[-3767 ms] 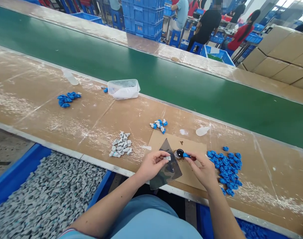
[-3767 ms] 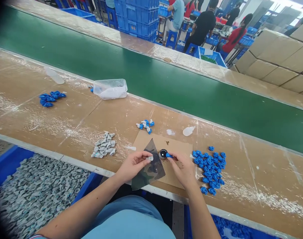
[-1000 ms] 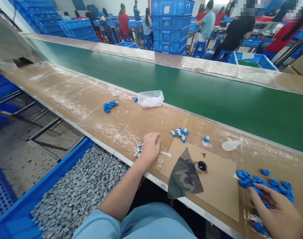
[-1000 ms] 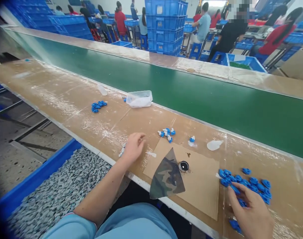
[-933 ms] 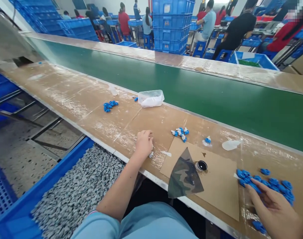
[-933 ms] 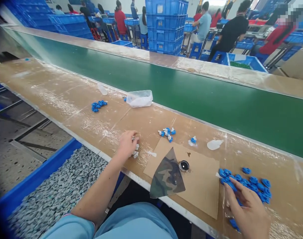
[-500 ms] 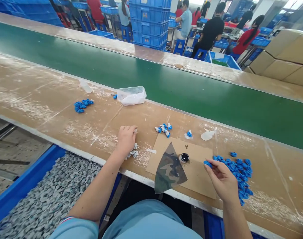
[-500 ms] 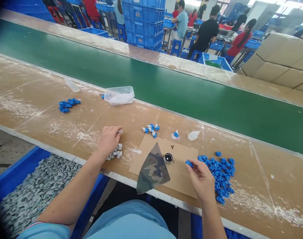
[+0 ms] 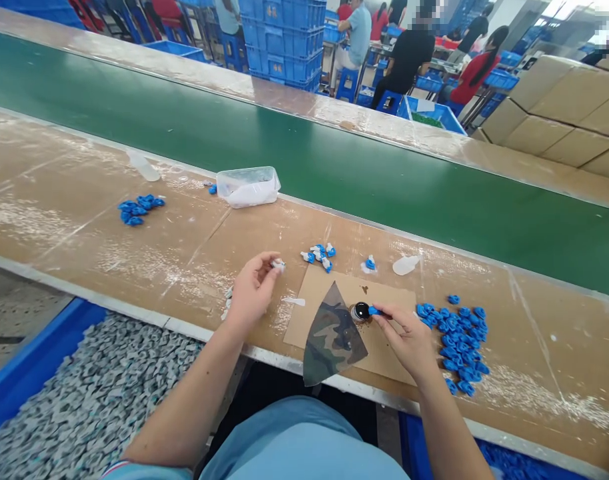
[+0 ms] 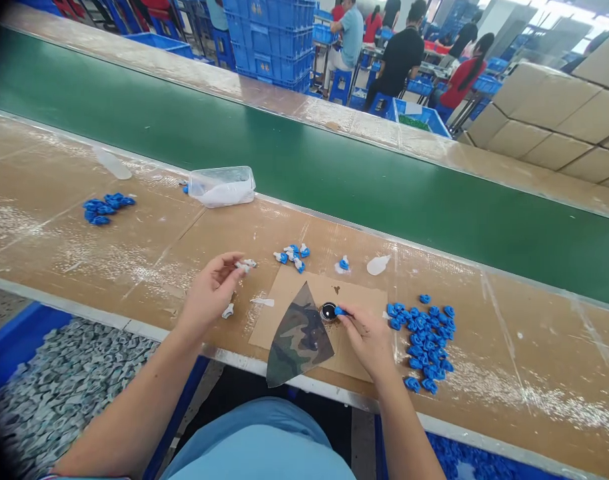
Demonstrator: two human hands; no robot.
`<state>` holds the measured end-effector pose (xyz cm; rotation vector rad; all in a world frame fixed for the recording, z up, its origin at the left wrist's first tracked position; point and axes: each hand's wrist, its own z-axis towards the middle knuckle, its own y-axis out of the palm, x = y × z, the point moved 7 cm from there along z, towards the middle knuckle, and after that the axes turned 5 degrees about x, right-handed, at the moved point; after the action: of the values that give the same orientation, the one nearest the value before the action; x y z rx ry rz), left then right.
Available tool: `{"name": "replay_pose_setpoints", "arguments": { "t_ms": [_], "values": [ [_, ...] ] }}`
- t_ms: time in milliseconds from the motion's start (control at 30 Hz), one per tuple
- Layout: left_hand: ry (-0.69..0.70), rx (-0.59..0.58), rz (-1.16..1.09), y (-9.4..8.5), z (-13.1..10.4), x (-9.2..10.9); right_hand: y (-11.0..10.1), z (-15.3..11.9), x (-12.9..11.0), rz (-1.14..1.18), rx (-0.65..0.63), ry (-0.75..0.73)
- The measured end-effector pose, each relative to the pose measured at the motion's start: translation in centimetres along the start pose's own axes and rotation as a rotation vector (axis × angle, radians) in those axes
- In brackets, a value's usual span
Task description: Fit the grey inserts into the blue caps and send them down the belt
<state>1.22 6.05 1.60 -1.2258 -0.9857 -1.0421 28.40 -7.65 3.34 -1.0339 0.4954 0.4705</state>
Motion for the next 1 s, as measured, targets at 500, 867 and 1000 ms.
{"name": "replay_pose_setpoints", "arguments": {
  "t_ms": [500,867,1000],
  "values": [
    [-0.609,-0.414,-0.648,9.8,-9.0,-1.4,-0.2,0.1,-1.0,-0.079,-0.042,-0.1],
    [-0.711,-0.45,-0.743,10.7,-10.2,-1.1,-0.2,-1.9,-1.0,0.179,0.043,0.138],
    [-0.714,-0.465,-0.673,11.1,-10.8,-1.3,0.7,-1.8,-3.0,0.266,0.006,0.098]
  ]
}}
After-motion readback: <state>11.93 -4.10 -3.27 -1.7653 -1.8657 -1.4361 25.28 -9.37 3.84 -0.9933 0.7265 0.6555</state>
